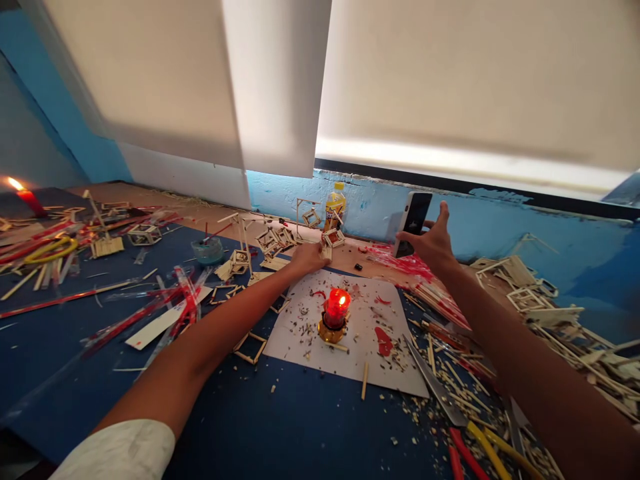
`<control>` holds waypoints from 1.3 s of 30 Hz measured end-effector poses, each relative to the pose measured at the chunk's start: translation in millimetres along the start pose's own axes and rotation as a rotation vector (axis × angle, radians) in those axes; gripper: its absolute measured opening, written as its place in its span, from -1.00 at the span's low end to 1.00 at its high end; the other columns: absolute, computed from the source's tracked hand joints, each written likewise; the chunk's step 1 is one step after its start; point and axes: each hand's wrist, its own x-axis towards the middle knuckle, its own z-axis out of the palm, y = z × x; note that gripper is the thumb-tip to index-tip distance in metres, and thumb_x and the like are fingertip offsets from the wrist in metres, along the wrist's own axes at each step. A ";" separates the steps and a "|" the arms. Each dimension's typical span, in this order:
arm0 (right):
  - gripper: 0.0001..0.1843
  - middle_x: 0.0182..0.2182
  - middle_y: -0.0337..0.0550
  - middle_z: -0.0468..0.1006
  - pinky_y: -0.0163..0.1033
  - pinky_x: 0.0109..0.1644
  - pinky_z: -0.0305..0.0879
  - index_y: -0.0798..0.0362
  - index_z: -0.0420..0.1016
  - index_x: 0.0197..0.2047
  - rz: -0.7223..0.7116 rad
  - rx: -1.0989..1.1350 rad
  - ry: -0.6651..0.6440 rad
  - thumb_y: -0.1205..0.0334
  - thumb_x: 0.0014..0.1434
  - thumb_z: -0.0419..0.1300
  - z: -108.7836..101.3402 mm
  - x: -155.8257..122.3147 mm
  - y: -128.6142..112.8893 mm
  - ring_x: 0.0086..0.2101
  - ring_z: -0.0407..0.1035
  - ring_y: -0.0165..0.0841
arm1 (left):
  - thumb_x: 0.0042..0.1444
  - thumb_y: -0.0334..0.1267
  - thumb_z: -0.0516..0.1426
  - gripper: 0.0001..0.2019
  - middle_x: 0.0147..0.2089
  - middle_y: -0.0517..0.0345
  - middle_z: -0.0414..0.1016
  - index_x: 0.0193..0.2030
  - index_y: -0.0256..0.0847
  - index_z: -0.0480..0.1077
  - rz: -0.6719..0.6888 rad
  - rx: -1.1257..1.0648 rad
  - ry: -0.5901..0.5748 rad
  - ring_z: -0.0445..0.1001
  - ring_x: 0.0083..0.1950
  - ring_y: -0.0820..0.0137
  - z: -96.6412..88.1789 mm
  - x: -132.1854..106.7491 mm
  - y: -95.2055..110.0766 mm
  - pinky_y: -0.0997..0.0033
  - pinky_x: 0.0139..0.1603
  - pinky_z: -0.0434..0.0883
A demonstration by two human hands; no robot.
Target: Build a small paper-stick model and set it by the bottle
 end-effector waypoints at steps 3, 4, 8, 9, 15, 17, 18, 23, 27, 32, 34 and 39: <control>0.58 0.02 0.03 0.54 0.11 -0.07 0.52 -0.06 -0.32 0.60 0.000 0.002 0.006 0.01 -0.30 0.55 0.5 -0.4 -0.5 -0.13 0.52 -0.04 | 0.37 -0.11 0.21 -0.64 0.18 -0.05 0.50 0.19 -0.23 0.43 0.006 -0.010 -0.009 0.55 0.11 0.18 -1.1 -1.1 3.1 0.02 0.10 0.56; 0.58 0.02 0.02 0.54 0.11 -0.07 0.52 -0.06 -0.33 0.60 -0.002 0.002 0.007 0.01 -0.29 0.55 0.9 -0.6 -0.4 -0.13 0.52 -0.04 | 0.36 -0.11 0.21 -0.65 0.18 -0.05 0.50 0.19 -0.23 0.43 0.007 -0.012 -0.011 0.55 0.10 0.18 -1.2 -1.3 4.2 0.03 0.10 0.56; 0.58 0.00 0.00 0.55 0.12 -0.06 0.51 -0.08 -0.33 0.60 -0.007 0.002 0.010 -0.02 -0.30 0.55 2.1 -1.2 0.3 -0.16 0.53 -0.05 | 0.36 -0.11 0.21 -0.65 0.17 -0.04 0.50 0.18 -0.23 0.43 0.020 -0.015 -0.011 0.55 0.10 0.18 -0.1 -1.6 7.9 0.04 0.09 0.56; 0.58 0.01 0.01 0.55 0.13 -0.06 0.51 -0.07 -0.33 0.60 -0.007 0.001 0.010 -0.02 -0.30 0.55 2.4 -1.4 0.5 -0.16 0.53 -0.05 | 0.36 -0.11 0.21 -0.65 0.17 -0.04 0.50 0.18 -0.23 0.43 0.027 -0.015 -0.010 0.55 0.10 0.18 0.4 -1.8 8.3 0.04 0.09 0.56; 0.58 0.07 0.09 0.54 0.14 -0.03 0.49 -0.03 -0.32 0.60 -0.002 -0.009 0.005 0.00 -0.29 0.55 3.8 -1.9 0.7 -0.10 0.51 -0.02 | 0.36 -0.10 0.21 -0.64 0.18 -0.04 0.50 0.19 -0.23 0.43 0.097 -0.007 0.004 0.55 0.11 0.16 0.5 -5.7 5.7 0.04 0.09 0.56; 0.57 0.07 0.10 0.54 0.14 -0.02 0.49 -0.03 -0.32 0.60 -0.002 -0.008 0.001 0.00 -0.28 0.55 4.4 -2.4 0.1 -0.10 0.50 -0.02 | 0.37 -0.11 0.20 -0.65 0.20 -0.05 0.49 0.19 -0.22 0.43 0.115 0.005 0.011 0.54 0.12 0.17 -1.0 -6.2 3.6 0.02 0.11 0.55; 0.56 0.07 0.10 0.54 0.14 -0.02 0.48 -0.03 -0.32 0.60 -0.003 -0.008 0.000 0.00 -0.28 0.55 4.7 -2.8 -0.3 -0.10 0.50 -0.02 | 0.37 -0.11 0.20 -0.65 0.21 -0.06 0.49 0.19 -0.22 0.43 0.123 0.012 0.014 0.54 0.13 0.17 -1.9 -6.1 2.5 0.01 0.12 0.55; 0.57 0.04 0.08 0.56 0.12 -0.04 0.49 -0.03 -0.31 0.60 -0.008 0.004 -0.013 0.02 -0.29 0.56 5.9 -4.4 -2.4 -0.14 0.52 -0.03 | 0.37 -0.12 0.20 -0.65 0.21 -0.07 0.48 0.19 -0.22 0.43 0.153 0.027 -0.003 0.53 0.14 0.17 -4.5 -1.8 -2.8 0.00 0.13 0.54; 0.57 0.02 0.03 0.56 0.12 -0.03 0.50 -0.07 -0.34 0.60 -0.008 0.022 -0.022 0.02 -0.28 0.55 5.7 -4.2 -3.0 -0.10 0.52 -0.02 | 0.37 -0.12 0.20 -0.65 0.20 -0.06 0.49 0.20 -0.23 0.43 0.168 0.028 -0.022 0.54 0.13 0.17 -3.1 3.2 -5.7 0.00 0.12 0.55; 0.56 0.01 0.03 0.56 0.14 0.00 0.48 -0.07 -0.31 0.60 0.002 0.022 -0.025 0.03 -0.28 0.56 5.4 -3.7 -1.8 -0.09 0.53 -0.01 | 0.36 -0.11 0.21 -0.64 0.18 -0.06 0.50 0.20 -0.24 0.42 0.179 0.038 -0.030 0.55 0.10 0.17 -1.0 7.7 -7.1 0.02 0.10 0.56; 0.56 0.03 0.03 0.55 0.15 -0.01 0.48 -0.09 -0.31 0.60 0.005 0.021 -0.025 0.03 -0.29 0.56 5.4 -3.4 -0.6 -0.10 0.53 -0.02 | 0.36 -0.11 0.21 -0.64 0.20 -0.06 0.49 0.20 -0.24 0.42 0.193 0.046 -0.022 0.54 0.12 0.17 -1.1 7.5 -7.6 0.00 0.11 0.55; 0.55 0.05 0.03 0.55 0.11 -0.07 0.50 -0.11 -0.30 0.60 0.012 0.024 -0.037 0.04 -0.29 0.55 5.3 -3.4 1.0 -0.16 0.54 -0.06 | 0.36 -0.11 0.21 -0.63 0.23 -0.07 0.47 0.21 -0.23 0.42 0.221 0.069 -0.006 0.52 0.17 0.14 -3.2 3.6 -9.2 -0.05 0.16 0.52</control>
